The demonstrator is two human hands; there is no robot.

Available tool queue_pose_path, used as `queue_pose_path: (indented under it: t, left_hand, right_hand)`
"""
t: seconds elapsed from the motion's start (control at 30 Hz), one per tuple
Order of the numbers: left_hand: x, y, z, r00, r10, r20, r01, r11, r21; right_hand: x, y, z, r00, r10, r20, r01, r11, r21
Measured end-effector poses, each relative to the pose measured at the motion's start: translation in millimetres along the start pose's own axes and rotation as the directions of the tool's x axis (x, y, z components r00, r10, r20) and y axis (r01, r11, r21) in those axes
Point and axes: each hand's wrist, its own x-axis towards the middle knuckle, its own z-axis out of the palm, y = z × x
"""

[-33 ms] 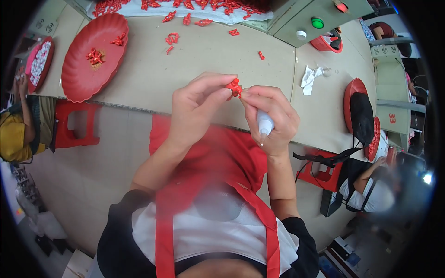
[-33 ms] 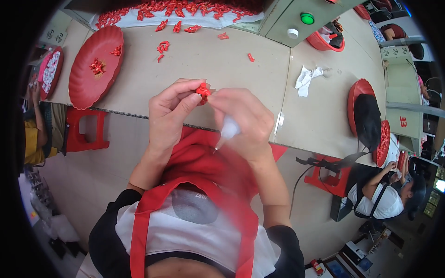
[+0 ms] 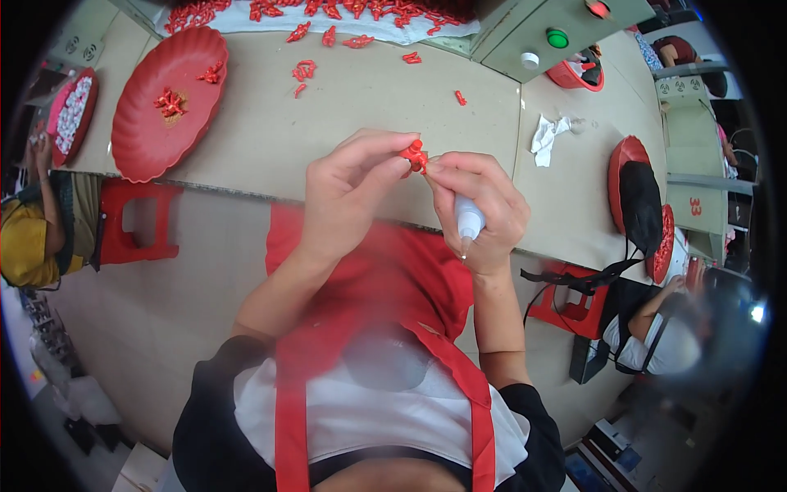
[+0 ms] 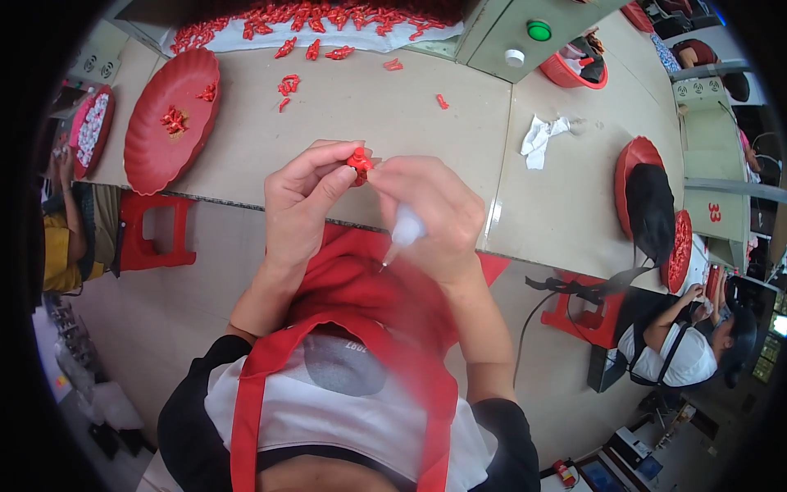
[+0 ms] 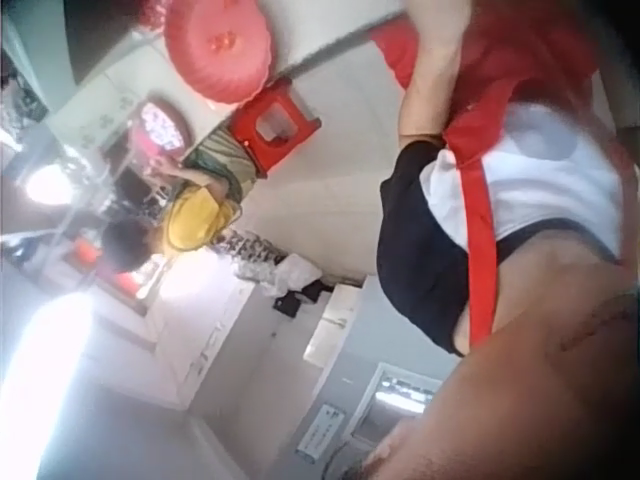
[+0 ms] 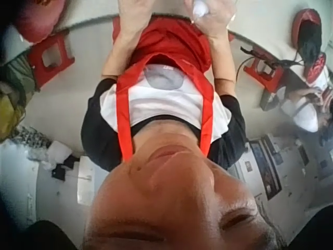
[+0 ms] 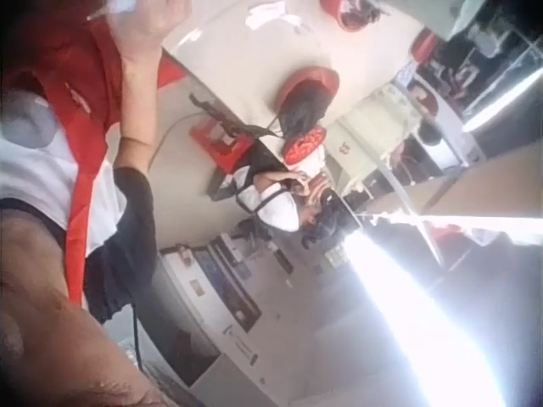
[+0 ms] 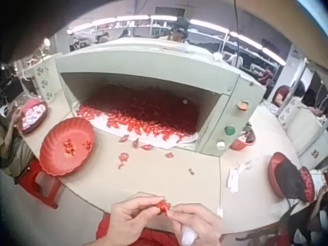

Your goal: The person assembles plastic toy figures by applying glue from a squeeze bottle onto the toy components and joining the pieces together by hand.

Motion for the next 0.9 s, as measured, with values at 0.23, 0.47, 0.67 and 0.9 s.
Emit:
queue_pose_path:
  t: [0.23,0.47,0.67,0.9]
  left_hand:
    - [3,4,27,0.997,-0.002,0.073,0.0,0.999,0.034]
    - [53,-3,66,0.976,-0.196,0.095,0.205,0.975,-0.091]
    - [89,-7,102,0.96,-0.215,0.181,0.241,0.961,-0.135]
    - [48,-23,124,0.928,-0.287,0.237,0.356,0.87,-0.342]
  right_hand:
    - [-5,2,-31,0.996,0.068,-0.06,-0.061,0.992,0.108]
    - [25,50,-63,0.968,0.249,-0.042,-0.216,0.901,0.377]
    - [50,71,-102,0.931,0.364,0.009,-0.339,0.857,0.388]
    - [19,56,-133,0.916,0.397,0.055,-0.369,0.78,0.505]
